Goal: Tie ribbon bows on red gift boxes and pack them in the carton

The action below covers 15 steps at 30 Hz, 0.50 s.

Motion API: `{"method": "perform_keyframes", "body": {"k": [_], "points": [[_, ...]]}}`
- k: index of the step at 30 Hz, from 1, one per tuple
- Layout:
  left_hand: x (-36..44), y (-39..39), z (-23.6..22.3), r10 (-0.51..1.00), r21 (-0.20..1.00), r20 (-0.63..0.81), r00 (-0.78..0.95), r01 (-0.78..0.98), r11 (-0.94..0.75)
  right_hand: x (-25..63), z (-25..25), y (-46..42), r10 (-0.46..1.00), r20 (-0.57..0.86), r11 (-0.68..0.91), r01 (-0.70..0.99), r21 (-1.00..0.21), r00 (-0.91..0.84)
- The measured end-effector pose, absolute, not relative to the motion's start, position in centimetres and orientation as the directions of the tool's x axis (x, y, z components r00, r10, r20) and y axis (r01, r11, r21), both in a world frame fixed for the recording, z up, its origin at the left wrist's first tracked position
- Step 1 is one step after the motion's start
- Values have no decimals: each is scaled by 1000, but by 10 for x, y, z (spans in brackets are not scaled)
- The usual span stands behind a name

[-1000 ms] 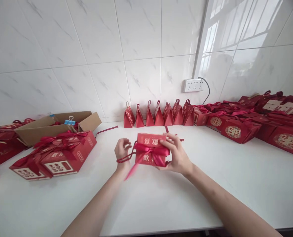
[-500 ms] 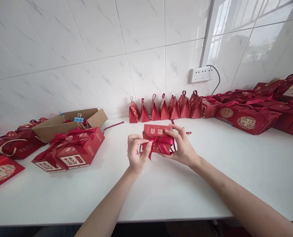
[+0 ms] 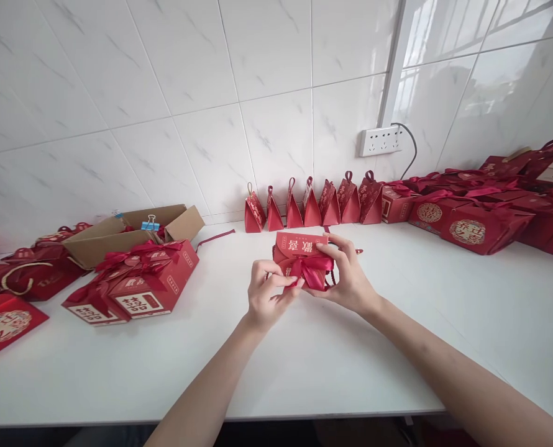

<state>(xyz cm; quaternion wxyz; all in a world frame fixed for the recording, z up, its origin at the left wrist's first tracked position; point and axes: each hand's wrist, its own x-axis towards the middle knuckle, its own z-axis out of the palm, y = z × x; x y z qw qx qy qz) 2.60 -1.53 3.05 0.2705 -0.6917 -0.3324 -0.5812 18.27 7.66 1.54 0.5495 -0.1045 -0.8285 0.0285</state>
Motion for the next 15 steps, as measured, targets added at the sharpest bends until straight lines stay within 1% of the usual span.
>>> {"method": "perform_keyframes", "body": {"k": [3,6,9,11,13,14,15], "points": [[23,-14,30,160,70,986,41,775,-628,183,17,76,200,910,976,157,-152,-363],[18,-11,28,210,231,969,-128,770,-595,184,17,76,207,906,973,170,-154,-368],[15,-9,27,289,411,910,-295,725,-553,184,16,76,206,899,975,163,-153,-386],[15,-9,27,326,478,877,-352,694,-538,183,15,75,196,901,977,158,-144,-388],[17,-9,29,317,480,877,-362,694,-536,183,15,75,194,903,977,160,-141,-385],[18,-10,30,293,442,897,-331,712,-547,183,15,75,196,903,976,163,-143,-382],[18,-11,30,259,366,930,-263,741,-563,182,14,75,198,904,976,165,-145,-379]]}}
